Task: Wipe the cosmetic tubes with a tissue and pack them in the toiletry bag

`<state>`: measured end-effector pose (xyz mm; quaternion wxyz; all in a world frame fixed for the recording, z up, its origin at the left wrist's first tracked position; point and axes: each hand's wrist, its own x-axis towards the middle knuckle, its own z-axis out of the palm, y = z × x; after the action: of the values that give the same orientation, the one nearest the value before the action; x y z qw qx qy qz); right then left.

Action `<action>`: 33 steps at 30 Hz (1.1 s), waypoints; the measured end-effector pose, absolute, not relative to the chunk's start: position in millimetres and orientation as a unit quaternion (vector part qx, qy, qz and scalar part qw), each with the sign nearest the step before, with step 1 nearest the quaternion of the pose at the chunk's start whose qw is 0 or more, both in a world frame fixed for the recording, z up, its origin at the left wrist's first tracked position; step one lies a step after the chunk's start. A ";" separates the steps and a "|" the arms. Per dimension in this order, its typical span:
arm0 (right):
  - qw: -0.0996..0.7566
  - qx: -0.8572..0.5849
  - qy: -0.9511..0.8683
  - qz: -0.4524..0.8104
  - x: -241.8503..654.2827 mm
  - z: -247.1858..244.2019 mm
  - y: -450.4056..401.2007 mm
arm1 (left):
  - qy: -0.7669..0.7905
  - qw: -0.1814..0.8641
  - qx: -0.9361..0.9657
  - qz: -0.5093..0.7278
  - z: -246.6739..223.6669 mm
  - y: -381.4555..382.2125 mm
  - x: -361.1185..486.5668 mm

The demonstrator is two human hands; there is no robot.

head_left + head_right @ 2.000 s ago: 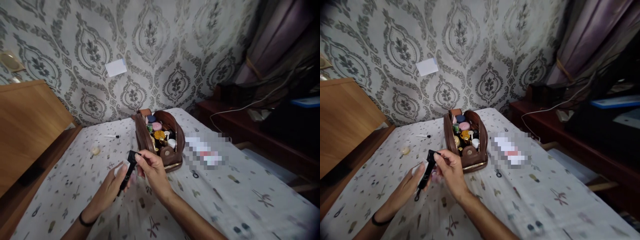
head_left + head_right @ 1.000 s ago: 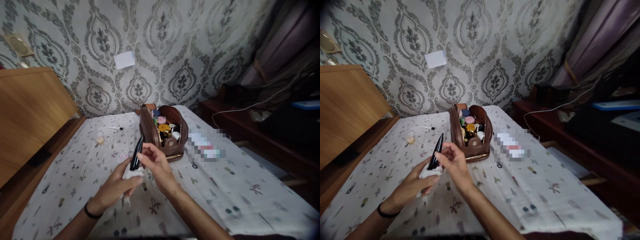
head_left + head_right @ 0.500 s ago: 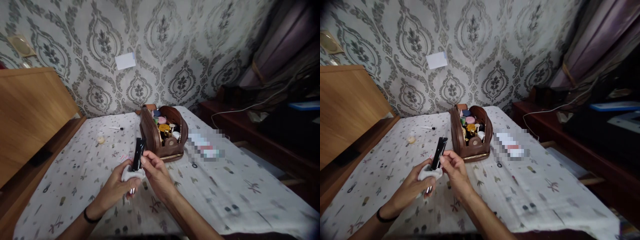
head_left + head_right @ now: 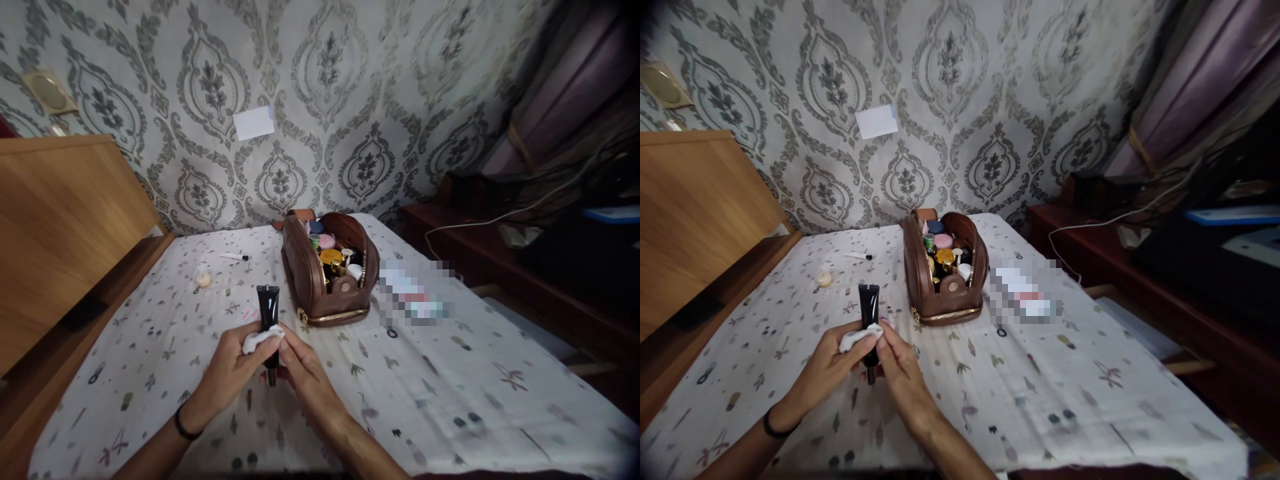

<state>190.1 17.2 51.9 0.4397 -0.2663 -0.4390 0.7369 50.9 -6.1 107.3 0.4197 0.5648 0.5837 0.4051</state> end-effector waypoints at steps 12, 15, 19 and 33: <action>0.433 -0.302 -0.420 0.738 188.7 46.8 -0.3 | 0.596 0.400 0.487 0.498 110.7 9.8 48.2; 0.414 -0.303 -0.388 0.766 189.0 48.6 -3.8 | 0.618 0.411 0.406 0.533 106.5 15.8 47.2; 0.411 -0.331 -0.331 0.782 190.1 51.8 -4.3 | 0.588 0.430 0.393 0.560 105.9 21.0 49.3; 0.410 -0.303 -0.386 0.769 189.8 46.5 -3.7 | 0.542 0.461 0.410 0.570 105.4 22.8 44.0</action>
<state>189.8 -3.7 46.5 0.4100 -0.3028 -0.3859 0.7689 44.0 22.8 105.4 0.4609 0.4098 0.5425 0.5704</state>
